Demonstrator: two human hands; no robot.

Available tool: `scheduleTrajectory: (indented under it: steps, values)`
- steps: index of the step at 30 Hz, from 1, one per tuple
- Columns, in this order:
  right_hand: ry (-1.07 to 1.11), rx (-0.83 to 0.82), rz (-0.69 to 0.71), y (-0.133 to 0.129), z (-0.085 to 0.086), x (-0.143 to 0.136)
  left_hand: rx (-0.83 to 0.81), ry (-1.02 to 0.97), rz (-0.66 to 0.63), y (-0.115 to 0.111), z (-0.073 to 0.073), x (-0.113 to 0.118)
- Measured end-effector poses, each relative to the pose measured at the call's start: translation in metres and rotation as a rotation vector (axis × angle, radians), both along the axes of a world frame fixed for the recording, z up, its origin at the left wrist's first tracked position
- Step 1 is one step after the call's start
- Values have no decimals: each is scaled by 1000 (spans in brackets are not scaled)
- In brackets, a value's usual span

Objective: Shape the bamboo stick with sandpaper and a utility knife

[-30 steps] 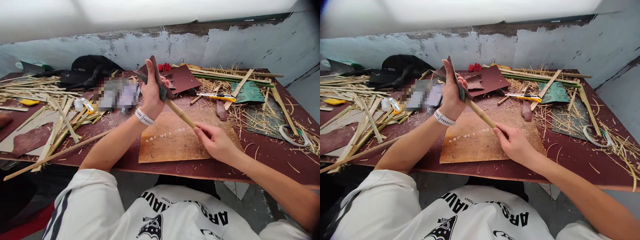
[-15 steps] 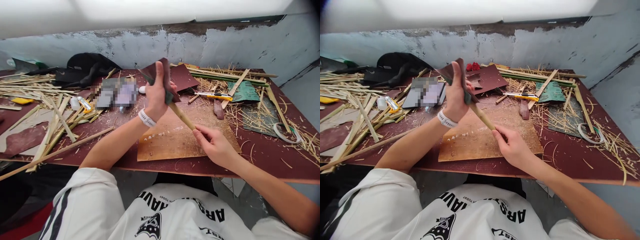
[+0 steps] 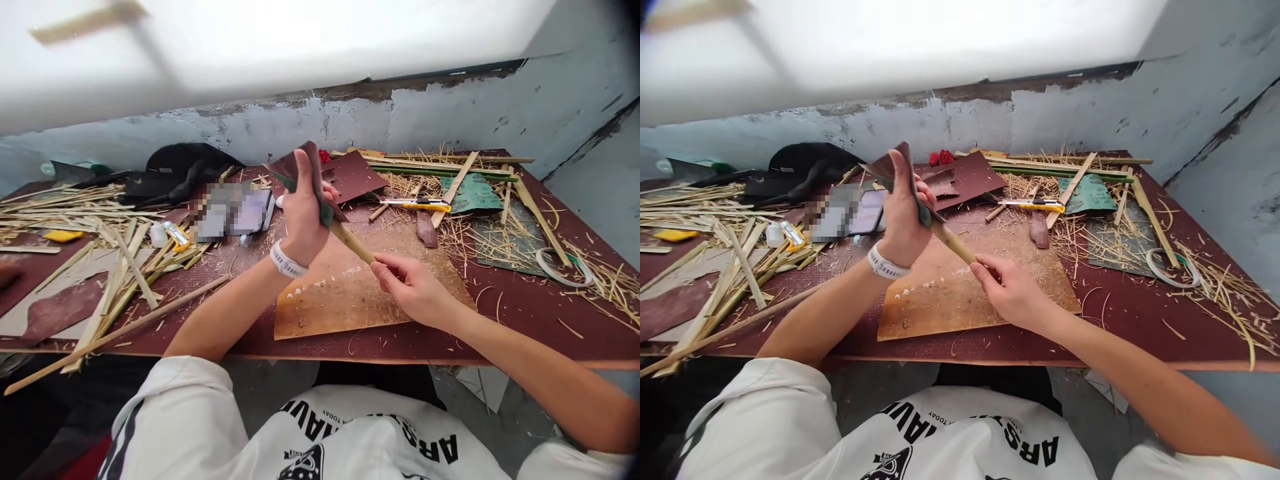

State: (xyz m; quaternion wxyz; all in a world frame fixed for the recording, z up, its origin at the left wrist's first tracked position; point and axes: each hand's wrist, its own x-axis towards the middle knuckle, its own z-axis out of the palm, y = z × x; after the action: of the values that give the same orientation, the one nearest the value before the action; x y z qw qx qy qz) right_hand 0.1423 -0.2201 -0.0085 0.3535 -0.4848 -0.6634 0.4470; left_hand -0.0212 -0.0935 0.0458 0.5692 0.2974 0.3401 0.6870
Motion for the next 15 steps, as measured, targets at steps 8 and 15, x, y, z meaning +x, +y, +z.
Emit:
scheduleTrajectory:
  steps: [8, 15]
  values:
    - [21, -5, -11, -4, 0, -2, -5, -45, 30, 3, 5, -2]
    - [73, -73, 53, 10, 4, -6, 7, 11, -111, 4, -2, 3]
